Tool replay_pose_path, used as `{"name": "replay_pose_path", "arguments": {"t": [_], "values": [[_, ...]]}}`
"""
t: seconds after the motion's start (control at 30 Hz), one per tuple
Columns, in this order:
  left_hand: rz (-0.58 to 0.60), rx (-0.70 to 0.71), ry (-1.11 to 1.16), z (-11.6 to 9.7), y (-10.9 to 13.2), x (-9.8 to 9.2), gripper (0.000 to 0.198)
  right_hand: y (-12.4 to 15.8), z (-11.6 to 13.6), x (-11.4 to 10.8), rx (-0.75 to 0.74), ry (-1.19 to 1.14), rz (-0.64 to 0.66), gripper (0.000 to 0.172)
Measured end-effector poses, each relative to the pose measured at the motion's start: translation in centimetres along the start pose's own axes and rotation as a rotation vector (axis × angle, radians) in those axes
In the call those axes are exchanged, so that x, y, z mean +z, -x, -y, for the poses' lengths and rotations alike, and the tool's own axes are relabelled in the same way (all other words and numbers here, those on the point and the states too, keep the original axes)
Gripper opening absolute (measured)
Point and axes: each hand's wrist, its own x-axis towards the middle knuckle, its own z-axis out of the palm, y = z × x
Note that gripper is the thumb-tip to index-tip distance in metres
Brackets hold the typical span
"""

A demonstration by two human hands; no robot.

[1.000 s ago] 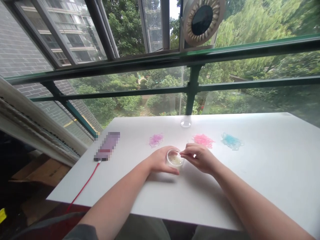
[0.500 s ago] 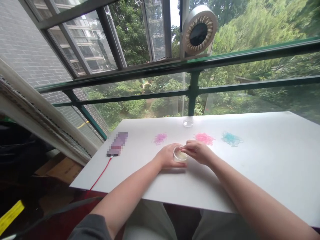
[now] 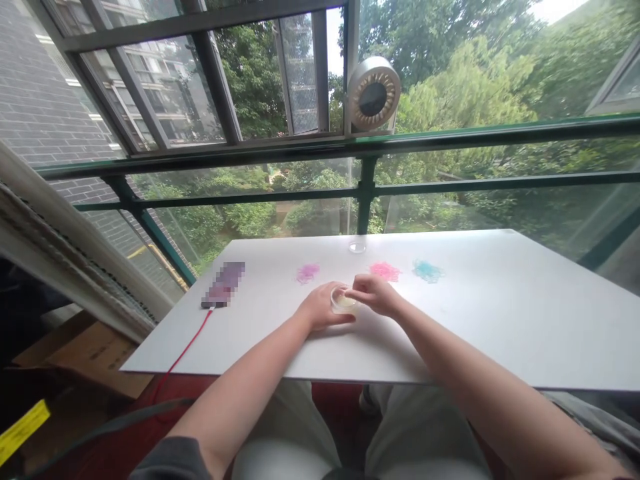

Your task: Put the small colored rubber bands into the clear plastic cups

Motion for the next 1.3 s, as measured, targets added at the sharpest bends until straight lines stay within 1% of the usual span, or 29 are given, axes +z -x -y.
{"name": "replay_pose_path", "arguments": {"t": [0.07,0.1,0.13,0.17,0.2,0.27,0.33,0.4,0.53,0.6,0.77,0.93,1.03,1.17,1.3], "values": [[-0.007,0.003,0.017,0.1,0.0,0.0,0.070,-0.5,-0.4,-1.3,0.134,-0.056,-0.021,0.044],[-0.007,0.004,0.029,0.1,0.0,0.0,0.070,-0.9,-0.8,-2.0,0.218,-0.023,-0.071,0.047],[-0.005,0.004,0.040,0.2,0.0,0.0,0.071,-1.2,-1.1,-2.8,0.312,0.061,-0.111,0.049],[-0.002,0.000,0.049,0.2,0.0,0.0,0.071,-1.6,-1.5,-3.6,0.360,0.112,-0.120,0.050],[0.001,-0.008,0.057,0.3,-0.1,0.1,0.071,-1.9,-1.9,-4.2,0.392,0.155,-0.106,0.047],[0.008,-0.023,0.070,0.3,-0.1,0.1,0.071,-2.4,-2.7,-4.8,0.429,0.241,-0.037,0.035],[0.012,-0.032,0.081,0.4,-0.2,0.1,0.070,-2.9,-3.2,-4.5,0.452,0.339,0.035,0.022],[0.009,-0.031,0.085,0.5,-0.3,0.1,0.069,-3.3,-3.4,-3.6,0.473,0.446,0.072,0.016],[-0.024,-0.037,0.065,0.5,-0.2,0.2,0.069,-4.2,-3.2,-1.5,0.528,0.624,0.071,0.024],[-0.043,-0.039,0.048,0.5,-0.2,0.3,0.069,-4.6,-3.0,-0.8,0.551,0.679,0.070,0.024],[-0.088,-0.063,-0.006,0.3,-0.4,0.6,0.069,-4.7,-2.4,0.0,0.553,0.734,0.083,0.026],[-0.109,-0.104,-0.077,-0.3,-0.3,0.7,0.070,-3.5,-1.8,0.7,0.543,0.723,0.087,0.027],[-0.134,-0.154,-0.133,-0.6,0.0,0.8,0.073,-2.8,-1.4,1.1,0.509,0.685,0.072,0.027],[-0.144,-0.243,-0.175,-0.8,0.7,1.2,0.076,-2.7,-0.2,1.0,0.416,0.607,0.045,0.026],[-0.137,-0.295,-0.184,-0.9,1.2,1.4,0.077,-2.9,2.1,0.4,0.255,0.528,0.085,0.017]]}}
